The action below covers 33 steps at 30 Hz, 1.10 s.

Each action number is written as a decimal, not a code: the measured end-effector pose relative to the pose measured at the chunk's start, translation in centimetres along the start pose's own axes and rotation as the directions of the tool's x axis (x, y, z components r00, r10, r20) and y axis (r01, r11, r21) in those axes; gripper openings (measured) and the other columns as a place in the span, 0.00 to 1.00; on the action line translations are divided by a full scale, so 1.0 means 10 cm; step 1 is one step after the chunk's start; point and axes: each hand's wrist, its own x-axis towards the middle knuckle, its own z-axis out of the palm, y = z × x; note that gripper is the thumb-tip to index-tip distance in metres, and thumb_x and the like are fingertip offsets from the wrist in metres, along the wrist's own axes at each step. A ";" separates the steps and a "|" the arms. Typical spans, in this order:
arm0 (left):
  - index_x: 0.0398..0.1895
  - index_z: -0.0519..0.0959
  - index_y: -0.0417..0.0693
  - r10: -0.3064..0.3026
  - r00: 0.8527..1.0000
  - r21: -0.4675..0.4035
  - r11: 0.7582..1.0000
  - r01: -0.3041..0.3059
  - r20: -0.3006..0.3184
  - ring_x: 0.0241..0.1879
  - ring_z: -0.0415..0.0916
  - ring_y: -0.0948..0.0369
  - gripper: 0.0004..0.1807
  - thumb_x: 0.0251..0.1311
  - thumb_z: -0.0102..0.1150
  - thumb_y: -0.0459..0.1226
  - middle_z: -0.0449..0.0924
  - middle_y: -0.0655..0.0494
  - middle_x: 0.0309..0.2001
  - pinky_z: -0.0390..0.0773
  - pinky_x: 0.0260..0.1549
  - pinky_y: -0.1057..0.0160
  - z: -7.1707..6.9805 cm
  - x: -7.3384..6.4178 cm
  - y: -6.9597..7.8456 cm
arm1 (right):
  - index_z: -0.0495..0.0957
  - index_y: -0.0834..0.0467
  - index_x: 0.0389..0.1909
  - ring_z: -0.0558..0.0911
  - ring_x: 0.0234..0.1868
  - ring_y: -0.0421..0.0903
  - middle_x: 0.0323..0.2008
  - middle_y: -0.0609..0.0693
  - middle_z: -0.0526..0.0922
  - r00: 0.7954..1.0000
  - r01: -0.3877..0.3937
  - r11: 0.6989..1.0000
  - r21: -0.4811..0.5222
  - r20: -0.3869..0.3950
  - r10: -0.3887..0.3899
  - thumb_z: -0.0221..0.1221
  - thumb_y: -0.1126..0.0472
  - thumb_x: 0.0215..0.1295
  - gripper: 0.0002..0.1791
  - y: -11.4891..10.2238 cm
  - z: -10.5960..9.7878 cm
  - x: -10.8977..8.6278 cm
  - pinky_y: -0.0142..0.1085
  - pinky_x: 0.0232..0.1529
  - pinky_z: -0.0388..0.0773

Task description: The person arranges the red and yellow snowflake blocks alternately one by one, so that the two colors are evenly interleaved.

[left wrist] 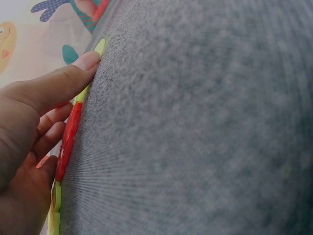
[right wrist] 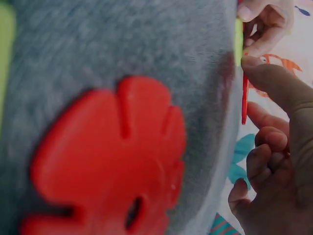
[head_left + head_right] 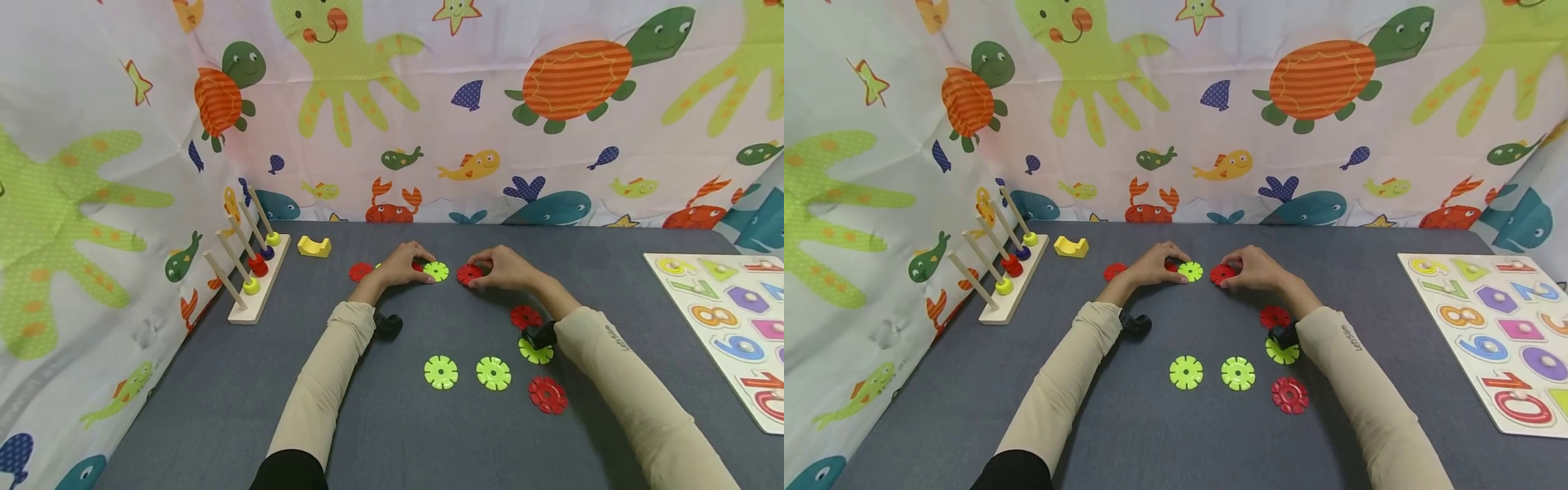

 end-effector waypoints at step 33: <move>0.50 0.79 0.46 -0.011 1.000 0.005 1.000 0.011 0.013 0.54 0.65 0.55 0.24 0.48 0.69 0.42 0.71 0.49 0.51 0.62 0.58 0.57 -0.01 0.03 -0.01 | 0.77 0.58 0.54 0.55 0.18 0.42 0.15 0.45 0.54 0.992 -0.121 0.992 0.045 -0.023 0.122 0.67 0.52 0.50 0.28 0.01 0.16 0.15 0.34 0.23 0.51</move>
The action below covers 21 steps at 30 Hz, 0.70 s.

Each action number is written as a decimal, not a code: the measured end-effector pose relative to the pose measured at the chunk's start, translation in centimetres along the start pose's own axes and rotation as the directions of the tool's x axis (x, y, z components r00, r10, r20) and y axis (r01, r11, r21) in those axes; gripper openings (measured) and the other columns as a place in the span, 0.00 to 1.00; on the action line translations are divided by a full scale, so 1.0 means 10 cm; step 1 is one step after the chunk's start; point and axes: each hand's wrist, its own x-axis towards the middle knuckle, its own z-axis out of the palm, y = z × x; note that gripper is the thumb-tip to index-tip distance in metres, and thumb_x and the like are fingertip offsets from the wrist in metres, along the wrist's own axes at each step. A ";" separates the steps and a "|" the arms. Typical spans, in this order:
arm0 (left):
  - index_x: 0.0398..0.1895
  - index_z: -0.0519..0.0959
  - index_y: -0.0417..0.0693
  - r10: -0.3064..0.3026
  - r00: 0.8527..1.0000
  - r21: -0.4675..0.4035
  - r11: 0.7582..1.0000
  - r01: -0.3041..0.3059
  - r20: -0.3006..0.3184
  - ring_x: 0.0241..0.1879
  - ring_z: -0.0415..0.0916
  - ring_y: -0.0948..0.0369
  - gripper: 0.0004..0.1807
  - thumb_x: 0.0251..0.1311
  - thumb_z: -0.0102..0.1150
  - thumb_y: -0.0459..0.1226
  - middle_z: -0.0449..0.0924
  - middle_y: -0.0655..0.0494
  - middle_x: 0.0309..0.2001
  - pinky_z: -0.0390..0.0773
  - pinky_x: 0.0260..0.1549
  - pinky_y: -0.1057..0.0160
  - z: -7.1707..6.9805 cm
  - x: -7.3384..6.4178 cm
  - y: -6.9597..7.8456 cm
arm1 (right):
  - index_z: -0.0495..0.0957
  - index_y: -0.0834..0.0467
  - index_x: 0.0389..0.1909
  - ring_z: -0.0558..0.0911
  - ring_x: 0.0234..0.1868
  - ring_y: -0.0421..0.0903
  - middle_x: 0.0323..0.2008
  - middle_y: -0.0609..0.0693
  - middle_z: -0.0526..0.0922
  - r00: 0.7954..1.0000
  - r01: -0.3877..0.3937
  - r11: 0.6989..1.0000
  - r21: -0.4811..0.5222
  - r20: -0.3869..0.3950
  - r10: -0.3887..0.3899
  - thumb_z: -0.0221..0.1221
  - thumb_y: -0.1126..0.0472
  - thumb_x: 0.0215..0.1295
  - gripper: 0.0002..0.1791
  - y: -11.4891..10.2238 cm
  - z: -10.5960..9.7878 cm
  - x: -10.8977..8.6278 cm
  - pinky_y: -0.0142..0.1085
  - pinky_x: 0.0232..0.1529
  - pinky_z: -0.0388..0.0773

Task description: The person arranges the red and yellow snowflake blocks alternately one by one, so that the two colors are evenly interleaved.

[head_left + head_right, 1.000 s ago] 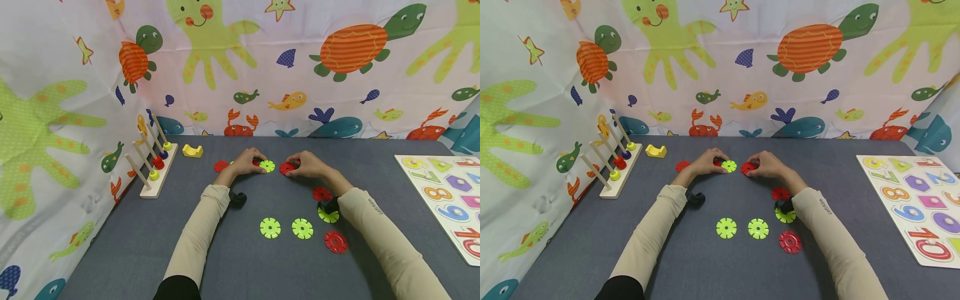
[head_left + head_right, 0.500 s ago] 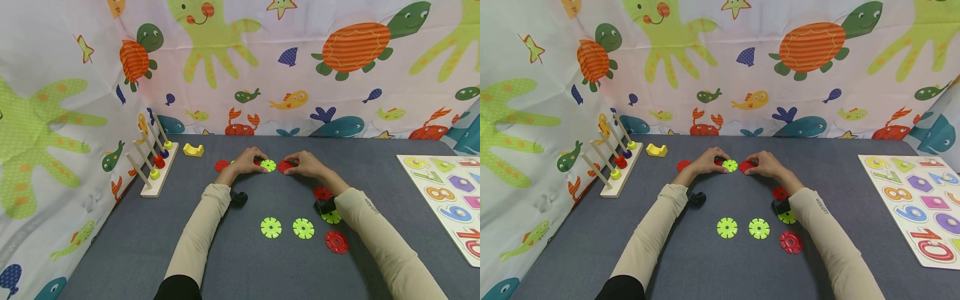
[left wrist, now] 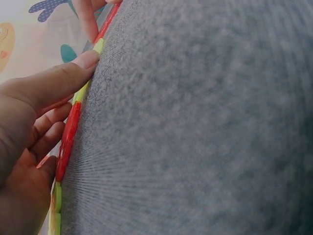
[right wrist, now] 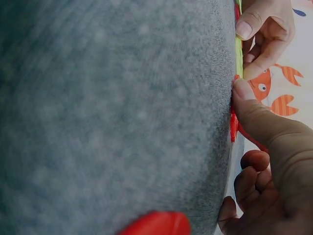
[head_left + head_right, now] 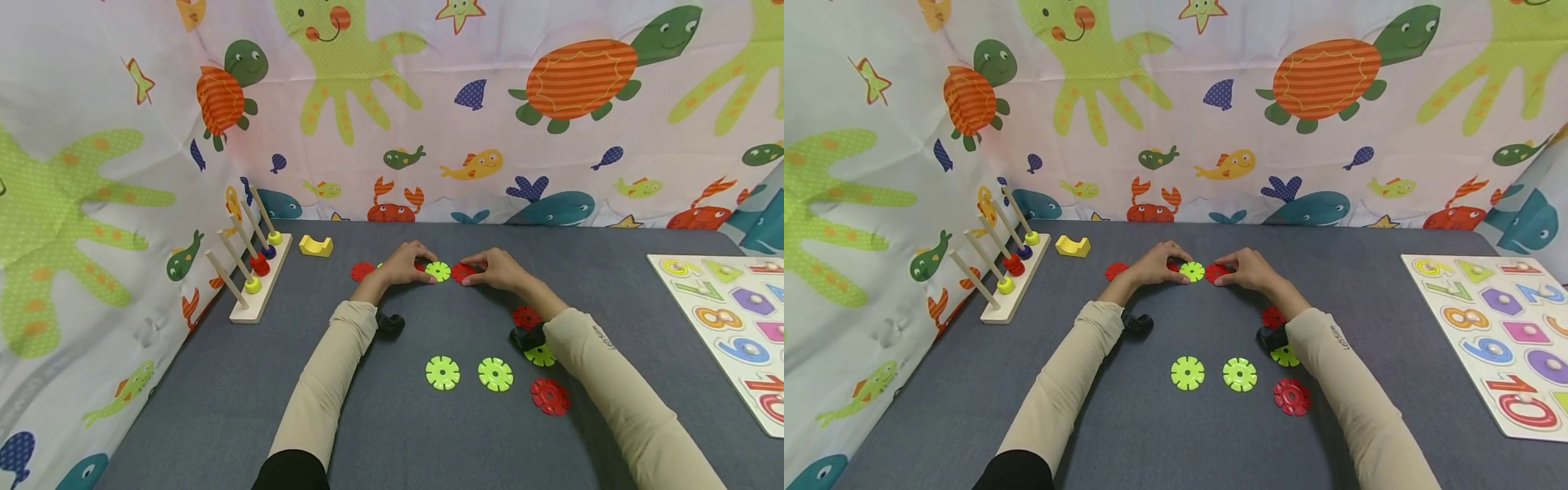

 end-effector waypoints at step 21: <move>0.54 0.77 0.47 0.062 0.998 0.004 0.998 -0.062 0.010 0.54 0.66 0.56 0.28 0.48 0.69 0.45 0.71 0.50 0.52 0.66 0.56 0.57 0.16 0.18 0.20 | 0.74 0.54 0.58 0.59 0.21 0.39 0.21 0.49 0.64 0.929 0.303 0.952 -0.034 0.232 -0.287 0.67 0.45 0.48 0.35 -0.52 0.09 -0.80 0.29 0.23 0.57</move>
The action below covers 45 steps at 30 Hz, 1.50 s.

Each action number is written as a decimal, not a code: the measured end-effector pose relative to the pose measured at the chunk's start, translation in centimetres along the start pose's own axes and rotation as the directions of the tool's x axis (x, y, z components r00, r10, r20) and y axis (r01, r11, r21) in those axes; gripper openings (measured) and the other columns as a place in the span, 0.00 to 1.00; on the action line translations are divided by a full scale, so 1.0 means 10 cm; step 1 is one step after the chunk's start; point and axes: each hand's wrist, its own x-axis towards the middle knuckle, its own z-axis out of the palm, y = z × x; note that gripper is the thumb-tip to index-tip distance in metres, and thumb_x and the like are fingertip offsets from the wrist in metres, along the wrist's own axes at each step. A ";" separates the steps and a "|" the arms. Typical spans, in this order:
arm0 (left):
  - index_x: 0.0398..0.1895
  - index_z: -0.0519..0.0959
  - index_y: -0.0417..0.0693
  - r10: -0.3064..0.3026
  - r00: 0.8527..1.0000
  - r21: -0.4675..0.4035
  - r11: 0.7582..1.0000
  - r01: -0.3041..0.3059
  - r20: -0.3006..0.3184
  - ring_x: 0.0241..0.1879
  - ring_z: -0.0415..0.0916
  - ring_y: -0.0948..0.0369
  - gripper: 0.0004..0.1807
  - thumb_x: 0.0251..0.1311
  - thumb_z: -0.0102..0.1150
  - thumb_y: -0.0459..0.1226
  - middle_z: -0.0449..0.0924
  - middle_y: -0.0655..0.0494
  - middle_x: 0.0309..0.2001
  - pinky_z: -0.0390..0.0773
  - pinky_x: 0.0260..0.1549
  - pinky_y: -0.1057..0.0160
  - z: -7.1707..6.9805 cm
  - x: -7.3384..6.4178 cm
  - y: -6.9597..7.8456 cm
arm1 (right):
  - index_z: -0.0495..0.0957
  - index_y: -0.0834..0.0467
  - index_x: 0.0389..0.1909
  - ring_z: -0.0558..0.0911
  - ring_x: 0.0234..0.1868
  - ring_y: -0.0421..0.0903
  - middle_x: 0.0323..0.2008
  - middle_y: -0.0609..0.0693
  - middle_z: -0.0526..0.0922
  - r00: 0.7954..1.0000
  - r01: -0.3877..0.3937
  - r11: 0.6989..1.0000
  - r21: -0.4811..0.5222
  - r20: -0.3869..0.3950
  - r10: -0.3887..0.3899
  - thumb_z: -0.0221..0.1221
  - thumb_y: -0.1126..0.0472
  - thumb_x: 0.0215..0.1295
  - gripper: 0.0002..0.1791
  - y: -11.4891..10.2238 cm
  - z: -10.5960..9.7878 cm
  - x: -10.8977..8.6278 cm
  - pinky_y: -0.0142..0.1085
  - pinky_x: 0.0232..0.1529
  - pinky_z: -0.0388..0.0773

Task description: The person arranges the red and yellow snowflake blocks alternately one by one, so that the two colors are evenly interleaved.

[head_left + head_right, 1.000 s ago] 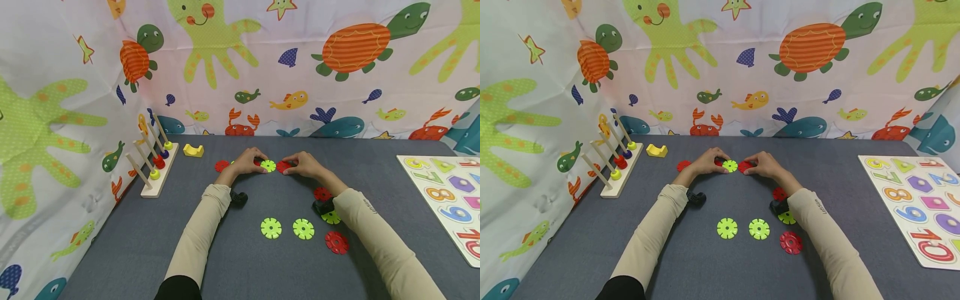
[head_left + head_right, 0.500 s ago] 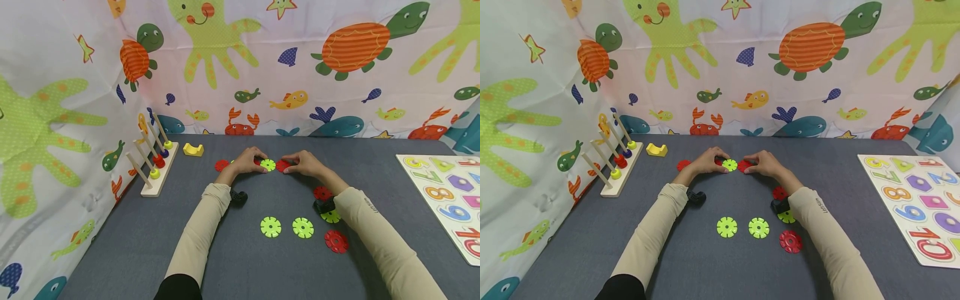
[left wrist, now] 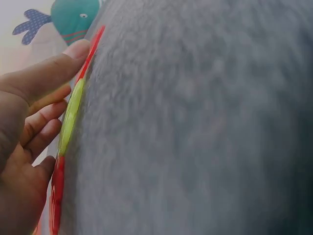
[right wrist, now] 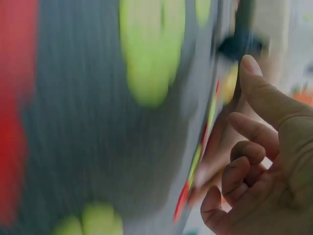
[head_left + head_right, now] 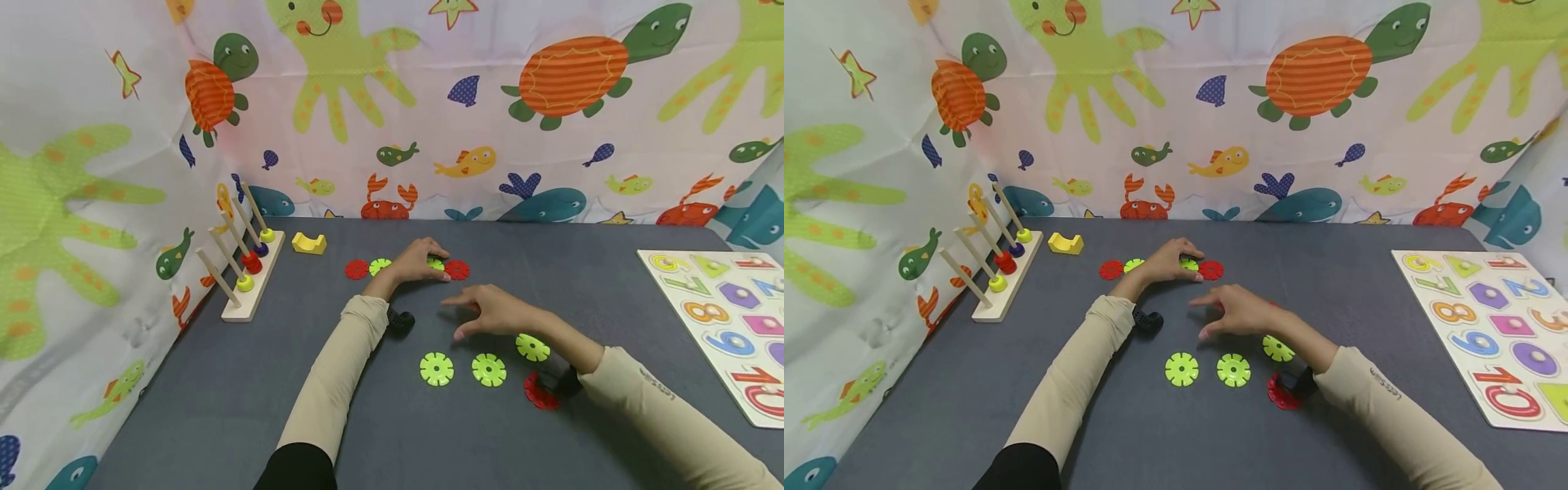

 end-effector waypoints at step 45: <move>0.52 0.79 0.48 -0.057 0.998 -0.045 0.997 0.058 0.033 0.56 0.64 0.55 0.25 0.48 0.68 0.41 0.71 0.51 0.53 0.65 0.57 0.57 0.07 0.09 0.10 | 0.80 0.54 0.50 0.57 0.22 0.35 0.20 0.46 0.63 0.981 0.180 0.982 -0.051 -0.070 -0.183 0.68 0.50 0.49 0.26 -0.12 0.02 -0.15 0.28 0.27 0.57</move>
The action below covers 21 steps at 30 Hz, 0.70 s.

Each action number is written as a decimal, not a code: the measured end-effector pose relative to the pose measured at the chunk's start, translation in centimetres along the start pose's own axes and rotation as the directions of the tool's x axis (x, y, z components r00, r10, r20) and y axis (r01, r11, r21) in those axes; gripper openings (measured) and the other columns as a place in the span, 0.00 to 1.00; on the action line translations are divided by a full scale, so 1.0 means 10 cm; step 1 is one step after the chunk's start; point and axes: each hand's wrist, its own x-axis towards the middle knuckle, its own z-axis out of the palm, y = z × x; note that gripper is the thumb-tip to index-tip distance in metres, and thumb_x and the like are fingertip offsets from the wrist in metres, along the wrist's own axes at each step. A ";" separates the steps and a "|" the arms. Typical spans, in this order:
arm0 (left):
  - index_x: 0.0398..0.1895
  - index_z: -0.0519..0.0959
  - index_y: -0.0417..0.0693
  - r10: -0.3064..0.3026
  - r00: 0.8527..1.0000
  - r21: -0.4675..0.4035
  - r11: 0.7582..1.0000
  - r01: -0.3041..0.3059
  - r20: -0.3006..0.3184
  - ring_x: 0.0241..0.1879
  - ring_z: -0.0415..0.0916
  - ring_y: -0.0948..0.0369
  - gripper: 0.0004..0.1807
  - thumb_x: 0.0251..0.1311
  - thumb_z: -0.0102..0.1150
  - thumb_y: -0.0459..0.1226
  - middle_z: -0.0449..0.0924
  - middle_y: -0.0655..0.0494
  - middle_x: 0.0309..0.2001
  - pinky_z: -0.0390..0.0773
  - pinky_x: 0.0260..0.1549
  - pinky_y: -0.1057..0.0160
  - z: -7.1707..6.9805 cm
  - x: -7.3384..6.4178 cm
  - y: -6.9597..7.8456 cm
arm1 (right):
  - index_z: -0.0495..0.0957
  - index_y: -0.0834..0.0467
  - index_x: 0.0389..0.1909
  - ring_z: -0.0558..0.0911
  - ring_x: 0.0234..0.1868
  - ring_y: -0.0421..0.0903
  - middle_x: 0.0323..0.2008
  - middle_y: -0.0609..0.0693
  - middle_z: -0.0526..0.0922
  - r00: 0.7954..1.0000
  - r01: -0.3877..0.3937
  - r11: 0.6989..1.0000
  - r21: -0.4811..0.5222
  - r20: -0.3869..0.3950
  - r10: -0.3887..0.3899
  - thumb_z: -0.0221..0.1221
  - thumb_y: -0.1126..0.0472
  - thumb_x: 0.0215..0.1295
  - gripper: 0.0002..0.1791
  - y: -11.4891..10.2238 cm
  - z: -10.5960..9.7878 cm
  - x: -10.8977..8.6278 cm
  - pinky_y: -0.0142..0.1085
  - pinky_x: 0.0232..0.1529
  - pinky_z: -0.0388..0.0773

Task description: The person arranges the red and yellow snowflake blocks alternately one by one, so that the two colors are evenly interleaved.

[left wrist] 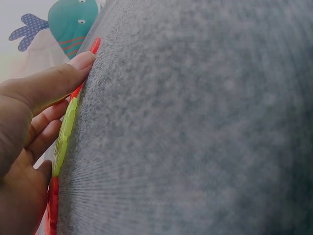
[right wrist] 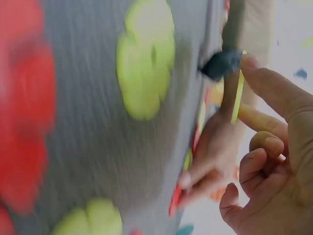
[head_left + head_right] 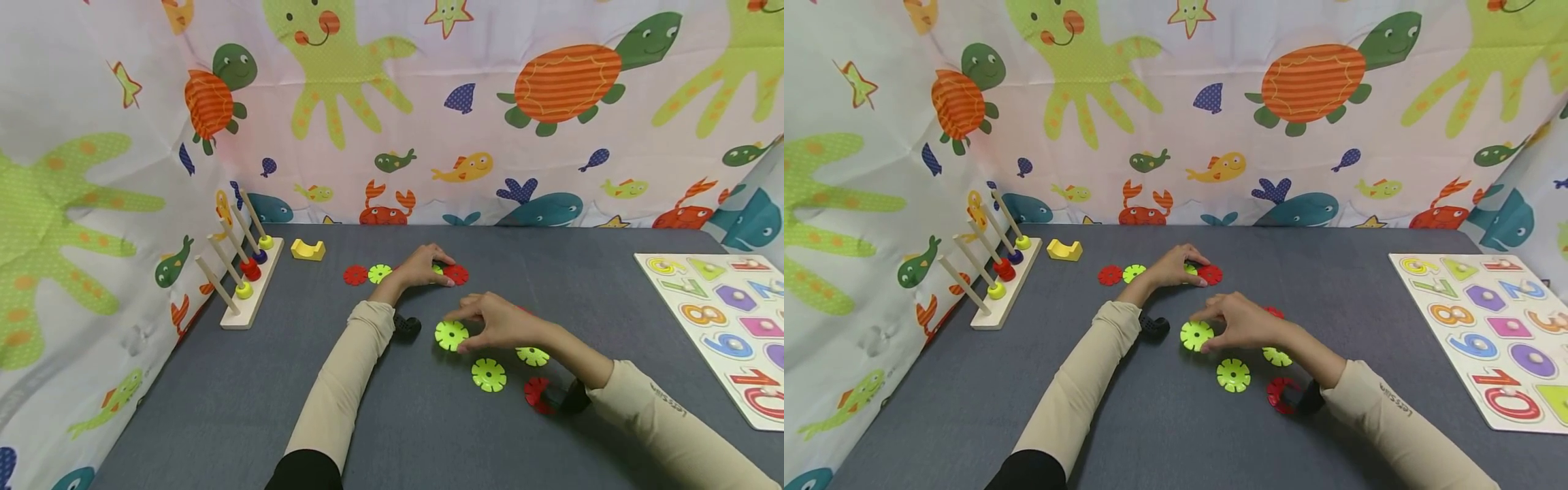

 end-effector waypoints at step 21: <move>0.53 0.78 0.49 0.024 1.000 0.004 1.000 -0.024 0.005 0.56 0.64 0.56 0.26 0.47 0.69 0.42 0.71 0.51 0.53 0.63 0.58 0.59 -0.02 0.00 -0.04 | 0.78 0.63 0.51 0.56 0.18 0.39 0.17 0.45 0.55 0.879 -0.425 0.902 0.071 -0.204 0.430 0.68 0.51 0.50 0.29 1.03 -0.37 0.05 0.32 0.21 0.55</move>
